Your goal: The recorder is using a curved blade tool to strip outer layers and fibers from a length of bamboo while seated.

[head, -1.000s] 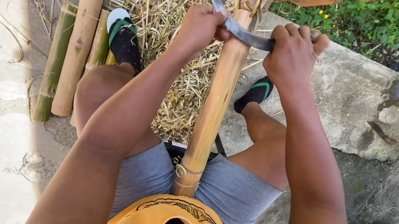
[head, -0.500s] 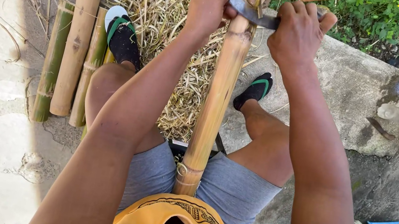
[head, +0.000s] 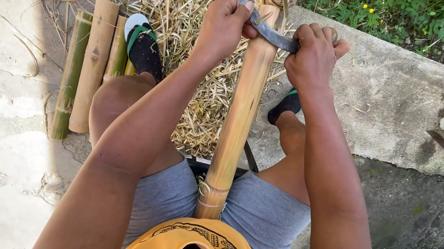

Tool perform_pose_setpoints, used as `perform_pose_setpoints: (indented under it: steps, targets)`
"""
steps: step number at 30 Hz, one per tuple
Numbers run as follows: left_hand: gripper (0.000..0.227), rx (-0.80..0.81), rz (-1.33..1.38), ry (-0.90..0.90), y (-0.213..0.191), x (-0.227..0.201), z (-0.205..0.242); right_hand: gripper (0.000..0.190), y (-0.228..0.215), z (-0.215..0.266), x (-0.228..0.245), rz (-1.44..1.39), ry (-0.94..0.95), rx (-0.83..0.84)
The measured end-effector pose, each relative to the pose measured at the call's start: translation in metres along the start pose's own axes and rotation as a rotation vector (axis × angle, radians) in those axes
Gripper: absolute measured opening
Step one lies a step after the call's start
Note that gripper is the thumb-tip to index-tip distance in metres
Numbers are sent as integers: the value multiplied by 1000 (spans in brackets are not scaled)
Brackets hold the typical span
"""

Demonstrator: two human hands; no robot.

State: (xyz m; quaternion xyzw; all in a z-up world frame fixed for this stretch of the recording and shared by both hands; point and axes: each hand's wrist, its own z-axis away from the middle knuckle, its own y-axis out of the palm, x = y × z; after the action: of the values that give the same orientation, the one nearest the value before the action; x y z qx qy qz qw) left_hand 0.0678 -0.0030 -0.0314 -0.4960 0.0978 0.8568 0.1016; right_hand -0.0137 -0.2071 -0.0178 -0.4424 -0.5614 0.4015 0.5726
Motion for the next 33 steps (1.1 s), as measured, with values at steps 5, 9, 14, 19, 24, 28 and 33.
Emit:
perform_pose_setpoints:
  steps: [5,9,14,19,24,28,33]
  targets:
    - [29,-83,-100,106,0,-14,-18,19,15,-16,-4,-48,17,-64]
    - [31,-66,-212,51,-4,-15,-3,20,12,1,-5,-46,5,-45]
    - [32,-6,-145,74,-9,-11,14,22,6,12,7,-58,-2,1]
    - [31,-30,-71,177,-1,-4,-13,20,24,-12,-11,-34,-7,-49]
    - [32,-65,-212,-42,-2,-21,2,21,17,-5,-10,-9,6,-44]
    - [31,-67,-263,17,-8,-24,15,22,18,1,-4,-75,7,44]
    - [31,-55,-252,61,-5,-13,-6,22,21,-12,-7,-84,-14,-37]
